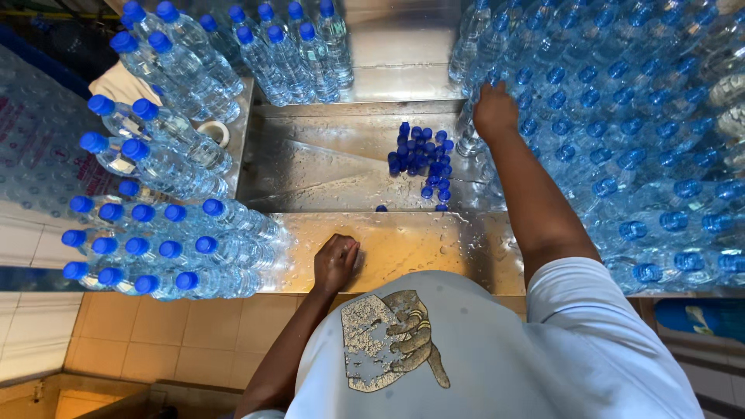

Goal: The person picks up empty plastic bottles, places them under a water dispenser to fill them, and then arranges the filled bottles into stacks on a metal surface.

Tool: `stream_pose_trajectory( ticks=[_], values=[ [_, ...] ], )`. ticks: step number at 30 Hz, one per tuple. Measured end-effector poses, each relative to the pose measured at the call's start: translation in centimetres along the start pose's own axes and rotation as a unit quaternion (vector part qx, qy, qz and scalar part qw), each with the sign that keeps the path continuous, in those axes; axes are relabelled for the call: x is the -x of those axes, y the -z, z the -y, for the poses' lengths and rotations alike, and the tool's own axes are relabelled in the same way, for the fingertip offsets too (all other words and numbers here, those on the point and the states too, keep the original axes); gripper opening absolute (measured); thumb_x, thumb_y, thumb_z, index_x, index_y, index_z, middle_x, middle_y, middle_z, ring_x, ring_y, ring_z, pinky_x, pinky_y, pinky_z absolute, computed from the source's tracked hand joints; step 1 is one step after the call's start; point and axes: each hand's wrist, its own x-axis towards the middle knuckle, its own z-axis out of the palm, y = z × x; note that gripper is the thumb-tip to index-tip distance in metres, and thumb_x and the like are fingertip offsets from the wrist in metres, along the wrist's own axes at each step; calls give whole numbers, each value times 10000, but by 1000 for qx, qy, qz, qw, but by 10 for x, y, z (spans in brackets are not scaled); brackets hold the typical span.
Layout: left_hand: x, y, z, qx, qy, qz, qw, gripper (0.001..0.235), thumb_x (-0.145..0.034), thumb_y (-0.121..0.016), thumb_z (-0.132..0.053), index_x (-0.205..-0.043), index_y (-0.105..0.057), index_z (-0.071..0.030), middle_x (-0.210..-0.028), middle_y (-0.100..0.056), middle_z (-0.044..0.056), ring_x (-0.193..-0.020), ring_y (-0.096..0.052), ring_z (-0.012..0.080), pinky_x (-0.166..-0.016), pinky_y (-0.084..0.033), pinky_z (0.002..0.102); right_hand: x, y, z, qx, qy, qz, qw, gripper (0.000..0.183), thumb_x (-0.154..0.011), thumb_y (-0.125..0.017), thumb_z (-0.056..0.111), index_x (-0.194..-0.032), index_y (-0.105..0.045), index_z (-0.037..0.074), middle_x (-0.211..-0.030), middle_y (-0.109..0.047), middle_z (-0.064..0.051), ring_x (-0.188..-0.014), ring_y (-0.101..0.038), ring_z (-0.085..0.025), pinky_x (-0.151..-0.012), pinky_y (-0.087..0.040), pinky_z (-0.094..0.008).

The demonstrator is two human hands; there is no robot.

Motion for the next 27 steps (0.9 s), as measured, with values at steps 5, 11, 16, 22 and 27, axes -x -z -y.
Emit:
stream_pose_trajectory(
  ticks=[5,11,16,22,27],
  values=[
    [-39,-9,-19,198,364,32,910,124,-1059,-766,-241,-1120,-761,-134,-838,-705,115,-792,-687,256,-748,-584,446,42,-3,25,-76,68,-39,994,392,-1076,-629,272,-1366,-613,9,-1391,-601,-274,-1028,-770,-596,-884,-610,-705],
    [-99,-5,-2,542,530,23,652,896,-1146,-235,-770,-1679,-407,-70,-1607,-562,342,-1371,-651,520,-1060,-573,626,175,127,71,-419,379,-143,812,136,-1180,-715,255,-1226,-696,129,-1237,-647,-80,-1010,-753,-464,-852,-588,-526],
    [-85,-9,3,456,511,-118,719,629,-1084,-535,-727,-1417,-563,-194,-1125,-711,118,-865,-709,248,-752,-702,426,165,-3,131,-592,199,25,780,304,-1179,-553,365,-1217,-757,143,-1140,-680,-106,-763,-652,-339,-653,-530,-413],
    [-35,9,40,433,589,-114,673,412,-1021,-701,-529,-1287,-585,-236,-1191,-643,105,-867,-625,294,-574,-540,329,167,-4,136,-568,288,151,756,394,-1178,-487,426,-1422,-629,152,-1265,-618,-113,-786,-709,-349,-630,-636,-461],
    [-30,28,47,451,637,-29,624,360,-981,-659,-520,-935,-617,-165,-650,-602,112,-351,-551,206,-224,-324,218,145,-54,155,-197,523,-196,806,612,-1125,-235,600,-1000,-729,260,-864,-630,-13,-838,-693,-300,-773,-579,-456]
  ],
)
